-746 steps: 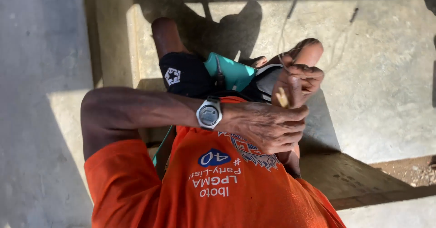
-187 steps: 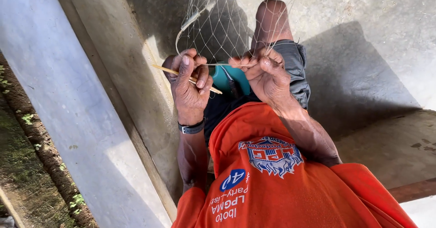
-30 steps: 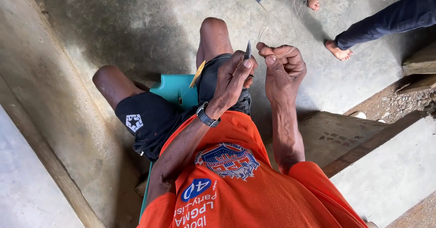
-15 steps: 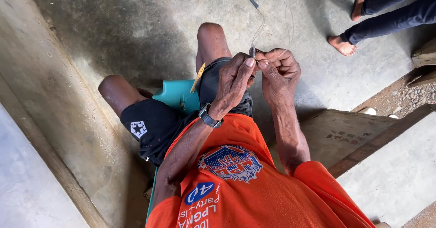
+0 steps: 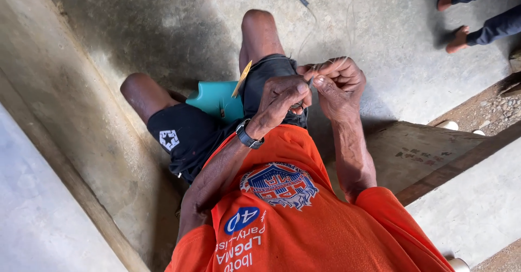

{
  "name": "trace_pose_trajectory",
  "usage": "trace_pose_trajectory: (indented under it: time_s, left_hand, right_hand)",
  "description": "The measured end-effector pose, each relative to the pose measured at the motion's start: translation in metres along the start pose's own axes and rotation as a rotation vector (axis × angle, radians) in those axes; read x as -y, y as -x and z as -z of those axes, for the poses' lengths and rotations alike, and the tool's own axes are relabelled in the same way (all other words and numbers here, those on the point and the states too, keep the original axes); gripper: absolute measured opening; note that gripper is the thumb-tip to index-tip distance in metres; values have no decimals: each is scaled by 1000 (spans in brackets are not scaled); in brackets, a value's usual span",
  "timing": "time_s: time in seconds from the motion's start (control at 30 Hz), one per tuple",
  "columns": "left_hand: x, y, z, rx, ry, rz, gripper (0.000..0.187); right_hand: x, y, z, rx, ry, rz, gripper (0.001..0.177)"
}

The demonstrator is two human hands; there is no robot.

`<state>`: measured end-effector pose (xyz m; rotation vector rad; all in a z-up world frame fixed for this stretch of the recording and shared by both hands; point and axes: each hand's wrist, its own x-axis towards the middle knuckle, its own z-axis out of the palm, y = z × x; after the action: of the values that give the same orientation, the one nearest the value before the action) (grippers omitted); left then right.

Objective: Repairing or weaving a fishing net using a wooden shuttle and thin line

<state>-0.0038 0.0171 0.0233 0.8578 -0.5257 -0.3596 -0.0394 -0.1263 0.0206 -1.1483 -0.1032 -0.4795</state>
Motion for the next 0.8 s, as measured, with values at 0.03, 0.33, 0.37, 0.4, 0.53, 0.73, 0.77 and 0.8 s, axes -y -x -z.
trace_pose_trajectory:
  time_s: [0.03,0.33,0.37,0.4,0.53,0.73,0.77,0.8]
  left_hand:
    - [-9,5,-3,-23,-7,9,38]
    - [-45,87,-5,331,-313,128,31]
    - [-36,98,-1,339,-334,161,30]
    - [-27,110,2,346,-355,195,32]
    - [-50,121,-8,353,-416,273,32]
    - [-58,130,32,32,-161,466,34]
    - [-61,129,39,-94,-150,443,34]
    - [-64,127,47,-220,-139,419,35]
  right_hand:
    - [1,3,5,2,-11,-23,18]
    - [22,4,39,-33,167,-54,20]
    - [23,4,42,-47,170,-55,20]
    - [24,3,45,-61,172,-56,20]
    - [26,7,47,-91,179,-77,19]
    - [19,7,43,-148,158,-112,21]
    - [20,8,43,-168,143,-113,21]
    - [20,8,43,-189,129,-113,22]
